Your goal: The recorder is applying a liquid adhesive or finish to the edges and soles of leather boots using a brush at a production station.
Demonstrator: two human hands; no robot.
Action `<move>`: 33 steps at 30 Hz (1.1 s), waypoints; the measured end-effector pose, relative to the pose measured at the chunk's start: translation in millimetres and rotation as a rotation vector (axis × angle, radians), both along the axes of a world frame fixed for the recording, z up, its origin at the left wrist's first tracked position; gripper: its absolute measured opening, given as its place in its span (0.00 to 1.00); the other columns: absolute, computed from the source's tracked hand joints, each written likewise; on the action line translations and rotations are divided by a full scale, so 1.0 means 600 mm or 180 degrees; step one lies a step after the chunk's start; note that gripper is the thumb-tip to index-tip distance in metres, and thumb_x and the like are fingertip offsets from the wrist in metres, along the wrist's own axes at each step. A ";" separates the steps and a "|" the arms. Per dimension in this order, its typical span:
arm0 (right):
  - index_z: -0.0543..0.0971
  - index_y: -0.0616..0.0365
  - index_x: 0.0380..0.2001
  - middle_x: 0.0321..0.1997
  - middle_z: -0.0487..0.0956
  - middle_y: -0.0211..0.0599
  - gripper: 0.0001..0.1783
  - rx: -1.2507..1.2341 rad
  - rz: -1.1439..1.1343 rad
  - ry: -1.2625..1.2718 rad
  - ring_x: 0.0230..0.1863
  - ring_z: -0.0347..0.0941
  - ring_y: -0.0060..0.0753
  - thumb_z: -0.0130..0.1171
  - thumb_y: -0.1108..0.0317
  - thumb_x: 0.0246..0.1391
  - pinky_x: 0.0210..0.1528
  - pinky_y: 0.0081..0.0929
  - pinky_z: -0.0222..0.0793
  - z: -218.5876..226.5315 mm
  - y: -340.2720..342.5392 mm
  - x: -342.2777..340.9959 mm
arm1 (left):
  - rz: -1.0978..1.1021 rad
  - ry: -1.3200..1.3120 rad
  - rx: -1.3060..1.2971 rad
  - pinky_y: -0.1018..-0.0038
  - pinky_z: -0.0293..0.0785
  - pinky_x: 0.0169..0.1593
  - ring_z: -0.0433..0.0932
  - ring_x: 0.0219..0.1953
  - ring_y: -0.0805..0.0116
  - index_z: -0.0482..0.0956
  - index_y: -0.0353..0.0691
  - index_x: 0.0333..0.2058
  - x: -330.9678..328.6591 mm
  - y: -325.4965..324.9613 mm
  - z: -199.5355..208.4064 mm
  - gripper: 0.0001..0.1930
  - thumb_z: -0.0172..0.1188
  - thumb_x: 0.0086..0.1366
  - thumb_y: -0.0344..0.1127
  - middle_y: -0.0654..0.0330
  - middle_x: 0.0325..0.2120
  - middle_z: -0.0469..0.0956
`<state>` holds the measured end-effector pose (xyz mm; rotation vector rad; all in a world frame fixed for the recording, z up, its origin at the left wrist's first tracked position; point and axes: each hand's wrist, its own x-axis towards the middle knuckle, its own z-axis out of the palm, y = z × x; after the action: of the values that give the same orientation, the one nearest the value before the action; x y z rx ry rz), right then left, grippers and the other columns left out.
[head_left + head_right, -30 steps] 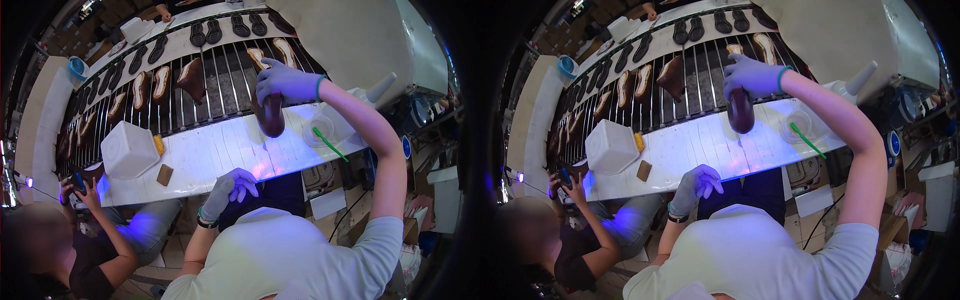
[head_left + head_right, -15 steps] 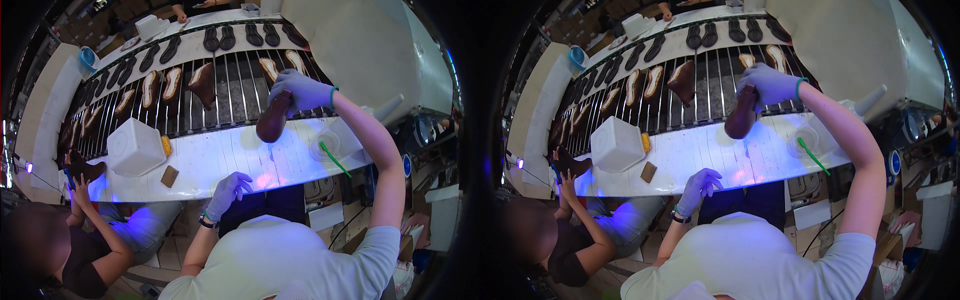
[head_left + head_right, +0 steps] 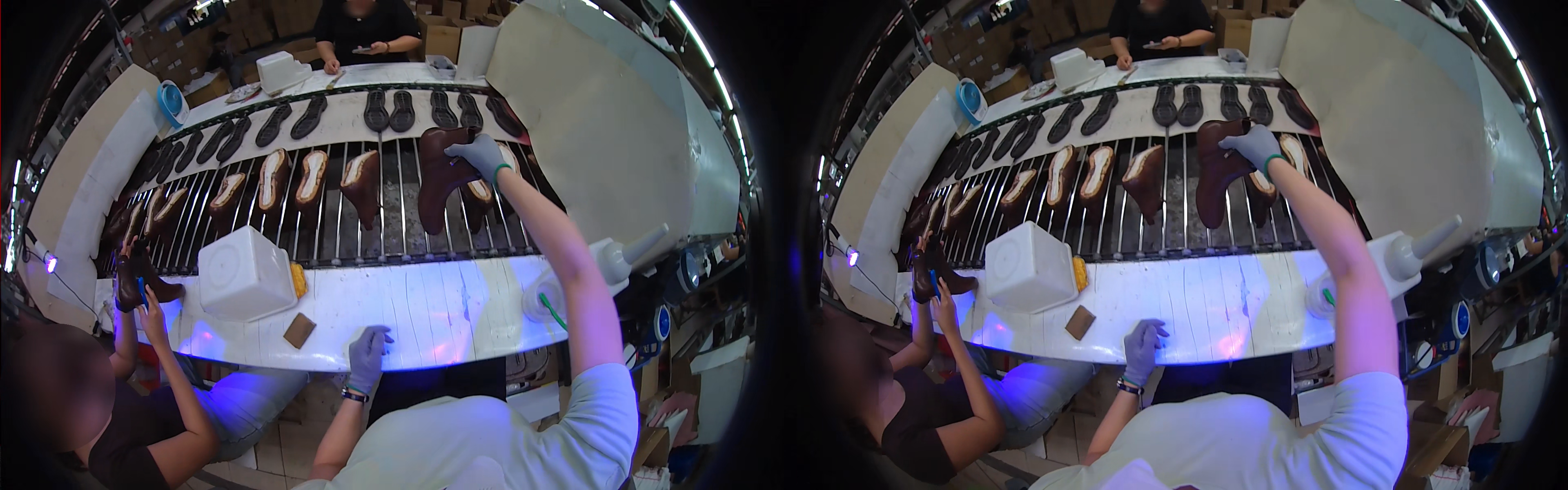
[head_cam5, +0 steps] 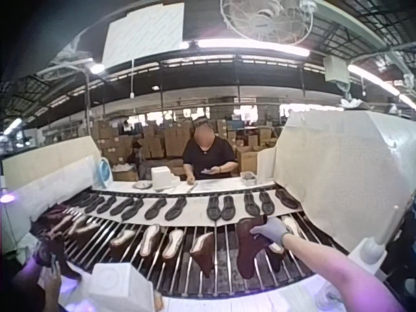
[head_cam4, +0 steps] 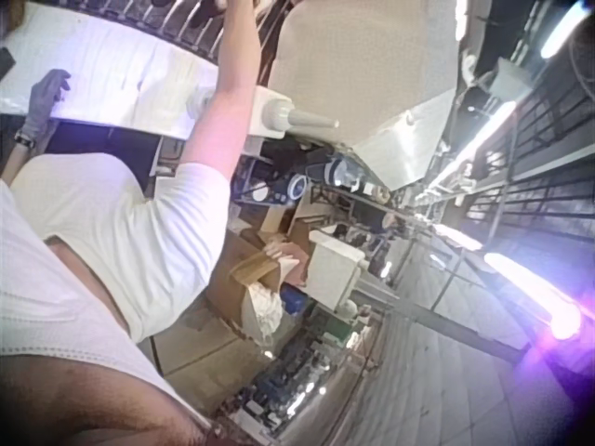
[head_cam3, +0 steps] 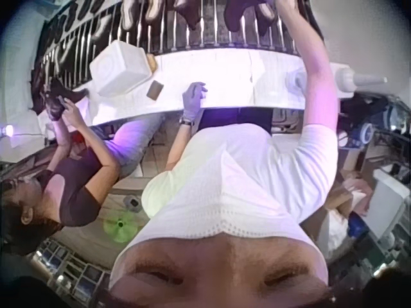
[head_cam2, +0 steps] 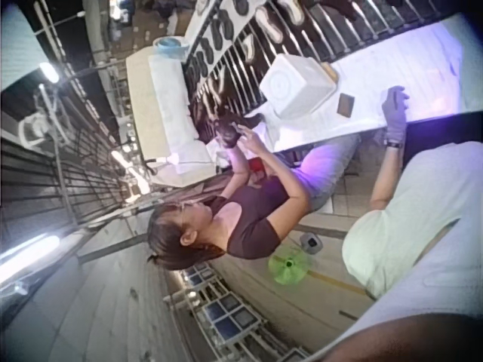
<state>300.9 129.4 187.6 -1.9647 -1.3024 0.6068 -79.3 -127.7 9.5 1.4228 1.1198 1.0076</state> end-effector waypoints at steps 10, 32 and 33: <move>0.74 0.64 0.41 0.39 0.81 0.44 0.31 0.1162 -0.1918 0.0606 0.41 0.78 0.37 0.75 0.56 0.38 0.47 0.35 0.72 -0.184 0.100 -0.147 | 0.0211 0.0529 0.0927 0.72 0.74 0.29 0.80 0.23 0.67 0.82 0.41 0.34 0.004 -0.009 -0.016 0.05 0.59 0.63 0.34 0.61 0.23 0.82; 0.84 0.47 0.48 0.46 0.83 0.44 0.28 -0.0720 -0.0797 -0.1015 0.54 0.75 0.49 0.71 0.47 0.44 0.51 0.45 0.72 -0.299 -0.032 -0.197 | -0.0019 0.0399 0.0922 0.72 0.77 0.32 0.83 0.26 0.65 0.82 0.38 0.33 0.003 -0.007 -0.004 0.05 0.58 0.60 0.28 0.59 0.24 0.84; 0.85 0.46 0.47 0.47 0.83 0.43 0.28 -0.0986 -0.0569 -0.1130 0.54 0.75 0.49 0.71 0.46 0.43 0.52 0.45 0.72 -0.288 -0.017 -0.187 | -0.0022 0.0382 0.0869 0.72 0.77 0.32 0.83 0.26 0.65 0.82 0.37 0.33 0.003 -0.007 -0.004 0.05 0.58 0.60 0.28 0.59 0.24 0.84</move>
<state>188.8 119.3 14.7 -2.5020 -1.2748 0.4010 -77.5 -131.8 7.2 1.7229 1.0926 1.1142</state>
